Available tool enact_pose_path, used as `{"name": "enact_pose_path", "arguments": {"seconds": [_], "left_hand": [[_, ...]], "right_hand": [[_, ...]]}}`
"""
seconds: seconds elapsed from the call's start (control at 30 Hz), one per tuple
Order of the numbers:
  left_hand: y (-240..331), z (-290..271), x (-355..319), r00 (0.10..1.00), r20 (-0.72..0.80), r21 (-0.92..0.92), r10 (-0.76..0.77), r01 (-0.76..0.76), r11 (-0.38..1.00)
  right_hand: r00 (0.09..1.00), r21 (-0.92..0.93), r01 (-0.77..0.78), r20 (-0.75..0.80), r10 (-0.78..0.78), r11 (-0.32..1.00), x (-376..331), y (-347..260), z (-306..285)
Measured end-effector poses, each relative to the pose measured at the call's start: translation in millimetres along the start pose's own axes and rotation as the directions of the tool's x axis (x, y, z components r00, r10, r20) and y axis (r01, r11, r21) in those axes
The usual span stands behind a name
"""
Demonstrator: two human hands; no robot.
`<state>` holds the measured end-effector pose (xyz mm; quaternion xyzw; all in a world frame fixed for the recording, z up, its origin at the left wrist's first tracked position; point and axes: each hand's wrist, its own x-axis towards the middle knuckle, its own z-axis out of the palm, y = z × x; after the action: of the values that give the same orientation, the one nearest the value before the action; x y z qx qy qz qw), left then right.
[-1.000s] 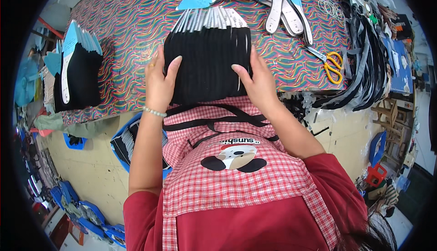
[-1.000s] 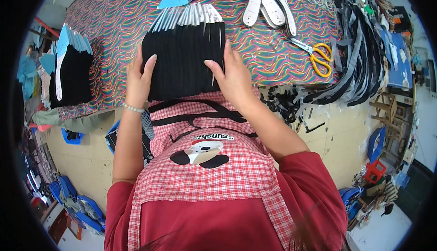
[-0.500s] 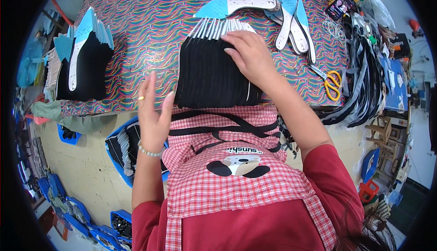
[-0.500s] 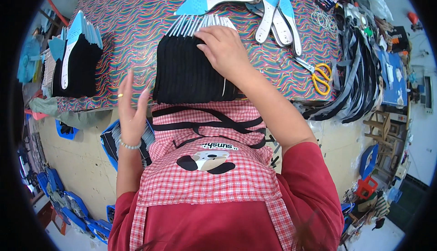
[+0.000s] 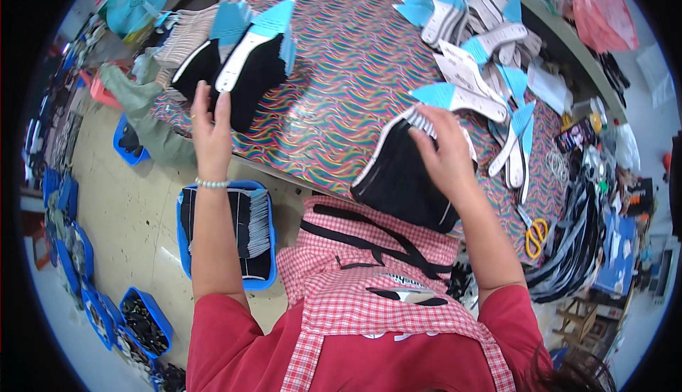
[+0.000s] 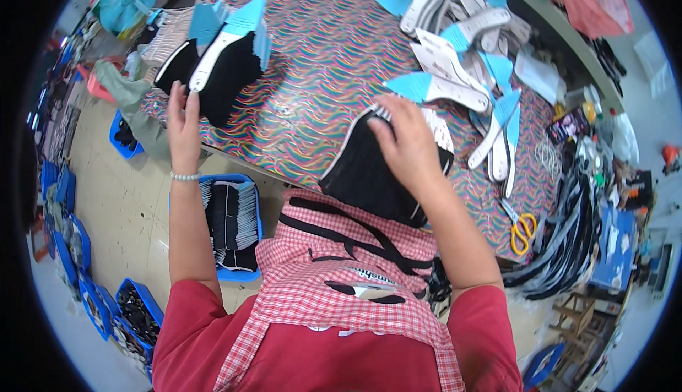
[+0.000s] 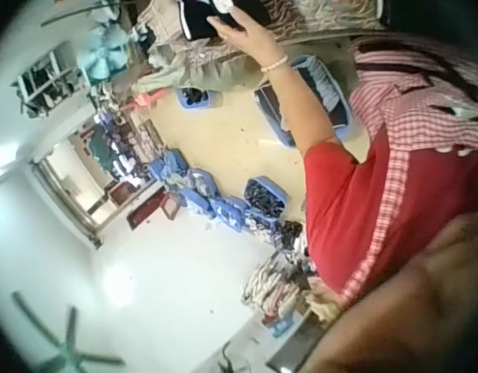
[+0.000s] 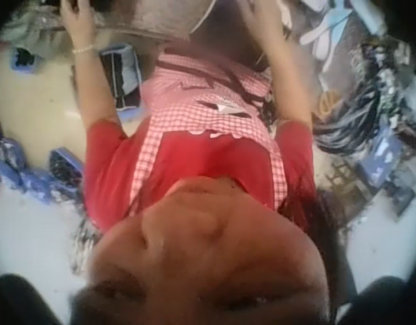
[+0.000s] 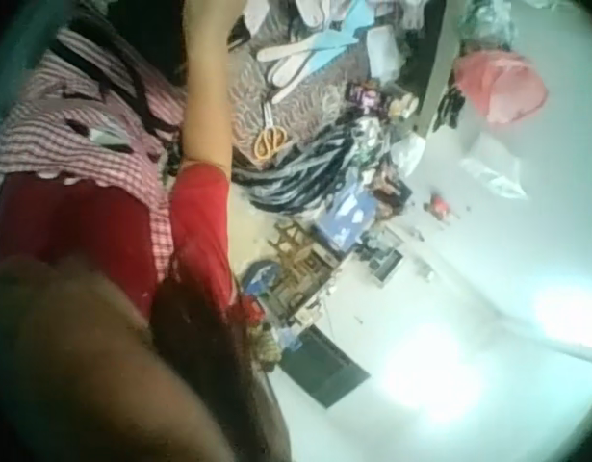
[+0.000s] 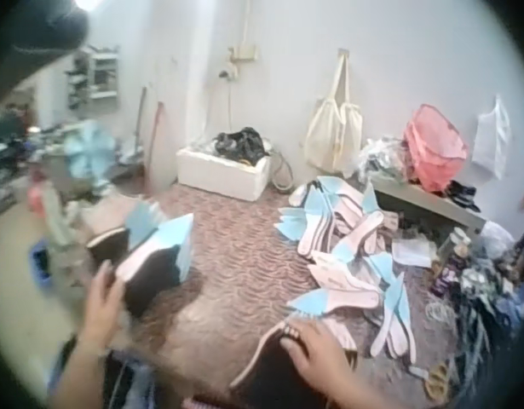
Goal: The person assembles slipper components by hand, attaching black elastic straps to light blue and white slipper soles. They repeatedly pick up a sole, thread the strap through the holes, and trim excess strap material with yellow-handled scissors. The finished slipper pairs are stacked on the table and eventually bundled with a white rubber band.
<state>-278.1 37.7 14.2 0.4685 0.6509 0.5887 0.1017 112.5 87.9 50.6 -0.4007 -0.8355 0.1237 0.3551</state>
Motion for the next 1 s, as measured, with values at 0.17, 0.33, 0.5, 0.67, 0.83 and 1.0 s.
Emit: {"name": "enact_pose_path", "arguments": {"seconds": [0.17, 0.33, 0.5, 0.67, 0.83, 1.0], "left_hand": [[-6.5, 12.7, 24.1, 0.981, 0.061, -0.187, -0.185, 0.193, 0.963], [0.4, 10.9, 18.6, 0.987, 0.153, 0.146, 0.043, -0.066, 0.987], [27.7, 41.5, -36.3, 0.941, 0.231, 0.395, 0.249, -0.324, 0.86], [25.5, 51.8, -69.3, 0.831, 0.47, 0.424, 0.297, -0.508, 0.75], [-8.2, 63.4, -9.9, 0.933, 0.331, 0.57, 0.141, -0.316, 0.758], [-7.1, 99.8, -36.6, 0.88, 0.425, 0.65, 0.211, -0.459, 0.605]], "right_hand": [[0.988, 0.141, 0.061, 0.132, -0.079, 0.988, 17.2, -35.0, 35.3], [0.965, 0.298, -0.031, 0.257, -0.049, 0.954, 31.8, -53.9, 63.0], [0.849, 0.732, -0.529, 0.452, 0.275, 0.43, 16.7, -68.3, 116.5], [0.693, 0.671, -0.712, 0.623, 0.362, 0.209, 10.5, -79.5, 136.4], [0.693, 0.705, -0.696, 0.609, 0.385, 0.137, 7.6, -80.5, 139.3], [0.692, 0.731, -0.677, 0.592, 0.414, 0.085, -2.8, -80.1, 143.2]]}}
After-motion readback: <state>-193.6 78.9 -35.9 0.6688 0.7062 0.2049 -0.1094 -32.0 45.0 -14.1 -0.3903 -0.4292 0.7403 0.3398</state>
